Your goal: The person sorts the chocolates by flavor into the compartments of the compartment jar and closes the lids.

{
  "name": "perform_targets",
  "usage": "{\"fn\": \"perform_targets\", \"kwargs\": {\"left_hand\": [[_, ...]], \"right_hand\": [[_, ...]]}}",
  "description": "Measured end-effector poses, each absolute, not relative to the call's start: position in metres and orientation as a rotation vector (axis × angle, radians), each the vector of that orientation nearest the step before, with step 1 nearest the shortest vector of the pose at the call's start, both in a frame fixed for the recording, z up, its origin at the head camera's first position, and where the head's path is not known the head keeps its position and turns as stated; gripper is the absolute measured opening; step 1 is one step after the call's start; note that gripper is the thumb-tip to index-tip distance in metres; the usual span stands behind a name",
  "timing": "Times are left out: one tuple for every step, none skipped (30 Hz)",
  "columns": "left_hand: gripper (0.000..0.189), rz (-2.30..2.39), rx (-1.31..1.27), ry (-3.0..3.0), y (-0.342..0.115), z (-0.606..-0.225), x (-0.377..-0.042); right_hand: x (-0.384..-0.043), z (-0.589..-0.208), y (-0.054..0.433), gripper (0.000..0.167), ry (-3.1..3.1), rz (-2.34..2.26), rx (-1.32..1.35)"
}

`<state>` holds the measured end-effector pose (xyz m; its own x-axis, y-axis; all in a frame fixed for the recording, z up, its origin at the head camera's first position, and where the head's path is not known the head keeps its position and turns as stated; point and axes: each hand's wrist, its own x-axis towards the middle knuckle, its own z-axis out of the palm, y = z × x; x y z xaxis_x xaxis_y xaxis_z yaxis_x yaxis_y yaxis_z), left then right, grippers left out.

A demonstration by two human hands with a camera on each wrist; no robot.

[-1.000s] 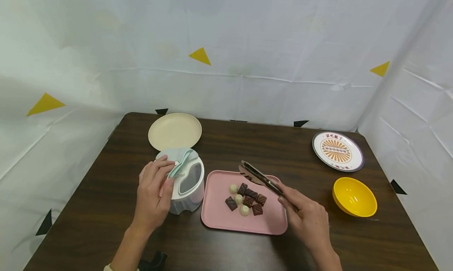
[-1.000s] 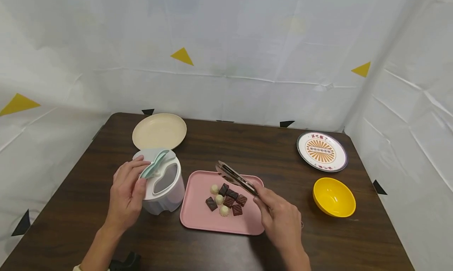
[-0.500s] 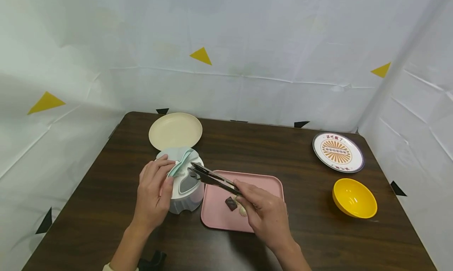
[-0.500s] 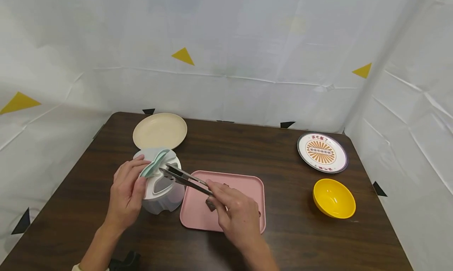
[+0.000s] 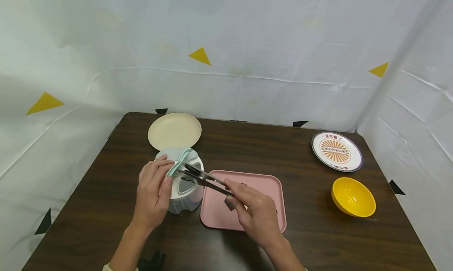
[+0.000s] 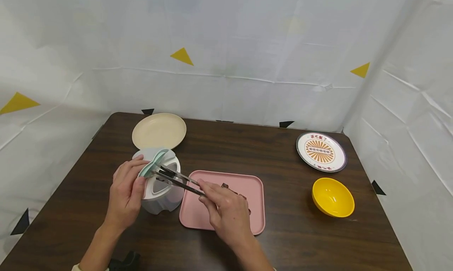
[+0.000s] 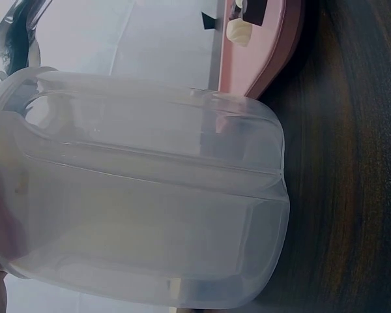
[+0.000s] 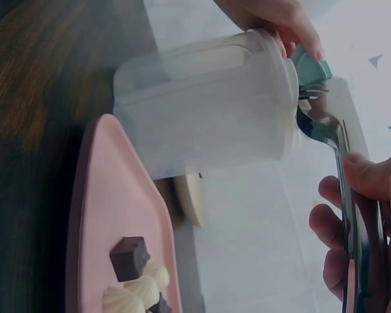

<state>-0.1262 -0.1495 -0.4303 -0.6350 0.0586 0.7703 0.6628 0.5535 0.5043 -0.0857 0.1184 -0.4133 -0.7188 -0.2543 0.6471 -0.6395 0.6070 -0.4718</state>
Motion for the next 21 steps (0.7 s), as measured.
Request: {"fn": "perform_targets", "kwargs": {"left_hand": [[0.032,-1.069,-0.578,-2.067,-0.1496,-0.4303,-0.1262],[0.032,-1.068,-0.578,-2.067,-0.1496,-0.4304,-0.1262],[0.032,-1.067,-0.578,-2.068,-0.1497,-0.4304,-0.1261],[0.032,-1.066,-0.577,-2.068,-0.1498,-0.4305,-0.1262],[0.032,-1.066,-0.577,-2.070,-0.1499,-0.4306,-0.1262],[0.032,-1.065,-0.576,-2.071,-0.1500,-0.4306,-0.1262],[0.032,-1.065,-0.574,-2.074,-0.1501,-0.4307,-0.1261],[0.032,-1.064,-0.573,-2.075,-0.1501,-0.4307,-0.1261],[0.032,-1.064,-0.571,-2.077,-0.1502,-0.4308,-0.1260],[0.032,-1.064,-0.569,-2.078,-0.1503,-0.4307,-0.1260],[0.032,-1.064,-0.568,-2.081,-0.1503,-0.4307,-0.1260],[0.032,-1.064,-0.567,-2.081,-0.1503,-0.4306,-0.1260],[0.032,-1.065,-0.566,-2.082,-0.1502,-0.4305,-0.1260],[0.032,-1.066,-0.566,-2.081,-0.1502,-0.4303,-0.1260],[0.032,-1.068,-0.567,-2.081,-0.1501,-0.4302,-0.1261],[0.032,-1.069,-0.568,-2.080,-0.1500,-0.4300,-0.1262],[0.032,-1.070,-0.569,-2.079,-0.1499,-0.4299,-0.1262],[0.032,-1.071,-0.570,-2.078,-0.1498,-0.4298,-0.1262],[0.032,-1.071,-0.570,-2.078,-0.1498,-0.4298,-0.1263],[0.032,-1.071,-0.571,-2.076,-0.1498,-0.4298,-0.1263],[0.032,-1.069,-0.570,-2.077,-0.1499,-0.4300,-0.1263]], "right_hand": [[-0.0855,-0.4132,0.1186,0.042,-2.312,0.964,0.699],[-0.0853,-0.4131,0.1187,0.043,-2.315,0.961,0.694],[-0.0853,-0.4129,0.1189,0.045,-2.318,0.959,0.691],[-0.0852,-0.4126,0.1193,0.046,-2.326,0.964,0.684],[-0.0852,-0.4126,0.1196,0.048,-2.332,0.966,0.679],[-0.0851,-0.4124,0.1198,0.049,-2.332,0.972,0.678],[-0.0852,-0.4123,0.1201,0.050,-2.330,0.975,0.678],[-0.0851,-0.4120,0.1204,0.050,-2.336,0.978,0.675],[-0.0853,-0.4119,0.1208,0.050,-2.339,0.980,0.675],[-0.0852,-0.4117,0.1212,0.050,-2.344,0.984,0.672],[-0.0854,-0.4116,0.1214,0.050,-2.340,0.981,0.674],[-0.0855,-0.4114,0.1216,0.050,-2.340,0.981,0.673],[-0.0854,-0.4112,0.1219,0.050,-2.342,0.981,0.670],[-0.0854,-0.4109,0.1222,0.050,-2.344,0.980,0.668],[-0.0853,-0.4106,0.1225,0.051,-2.346,0.982,0.670],[-0.0851,-0.4104,0.1230,0.051,-2.354,0.983,0.667],[-0.0849,-0.4100,0.1237,0.050,-2.358,0.981,0.673],[-0.0846,-0.4097,0.1245,0.050,-2.368,0.978,0.673],[-0.0842,-0.4094,0.1254,0.049,-2.379,0.968,0.671],[-0.0840,-0.4090,0.1261,0.047,-2.386,0.961,0.676],[-0.0838,-0.4086,0.1269,0.045,-2.396,0.951,0.678]]}}
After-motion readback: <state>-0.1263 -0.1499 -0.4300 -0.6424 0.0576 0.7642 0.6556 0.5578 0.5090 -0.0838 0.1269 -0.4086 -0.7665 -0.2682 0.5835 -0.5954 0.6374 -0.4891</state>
